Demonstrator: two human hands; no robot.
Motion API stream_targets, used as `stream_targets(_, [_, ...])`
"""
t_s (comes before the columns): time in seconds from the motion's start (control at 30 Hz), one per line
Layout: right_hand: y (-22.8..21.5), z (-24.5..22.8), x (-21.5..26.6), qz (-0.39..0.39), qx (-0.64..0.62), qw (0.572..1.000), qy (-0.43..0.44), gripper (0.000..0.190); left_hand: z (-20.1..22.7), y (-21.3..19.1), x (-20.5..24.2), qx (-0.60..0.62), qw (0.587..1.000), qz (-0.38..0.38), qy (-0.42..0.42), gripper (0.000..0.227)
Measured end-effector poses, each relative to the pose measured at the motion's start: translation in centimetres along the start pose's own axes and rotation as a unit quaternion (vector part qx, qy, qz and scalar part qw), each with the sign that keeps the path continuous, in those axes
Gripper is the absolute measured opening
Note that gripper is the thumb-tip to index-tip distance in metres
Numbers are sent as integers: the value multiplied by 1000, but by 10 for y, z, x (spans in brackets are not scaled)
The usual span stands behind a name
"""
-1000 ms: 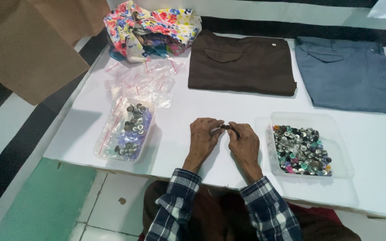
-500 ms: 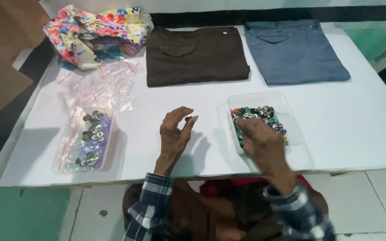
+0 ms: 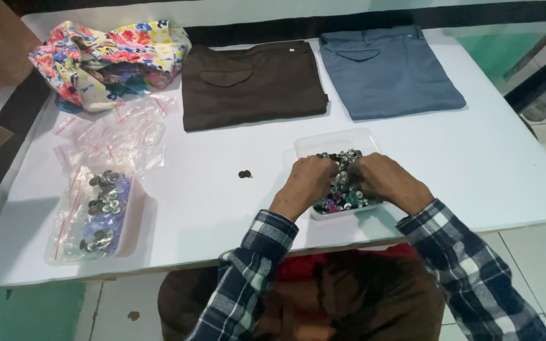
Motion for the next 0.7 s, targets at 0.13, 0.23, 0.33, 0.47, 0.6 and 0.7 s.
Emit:
stream_targets(0.13, [-24, 13, 11, 40, -40, 998, 5, 26, 20, -29, -2, 20, 999, -19, -25, 21])
stream_targets(0.23, [-44, 2, 27, 42, -75, 996, 22, 25, 25, -17, -16, 48, 997, -37, -42, 14])
stream_targets(0.33, [-33, 8, 28, 12, -31, 999, 31, 26, 25, 22, -34, 28, 999, -43, -1, 14])
stream_targets(0.47, [14, 33, 1, 0, 32, 999, -27, 18, 24, 18, -35, -4, 999, -48, 4, 19])
stream_targets(0.6, [38, 33, -17, 45, 49, 994, -86, 16, 16, -15, -21, 39, 999, -22, -2, 22])
stream_targets(0.7, [22, 30, -6, 62, 80, 993, -65, 14, 17, -31, -14, 99, 993, -34, -46, 25])
Point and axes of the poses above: each hand's wrist, its own x-axis away from the middle knuckle, its own y-axis out of the palm, z = x × y, the point moved 5 cm from there along -x, towards the middle knuckle, and after that the axes turned 1 degree about -x, right-handed, at the moved point
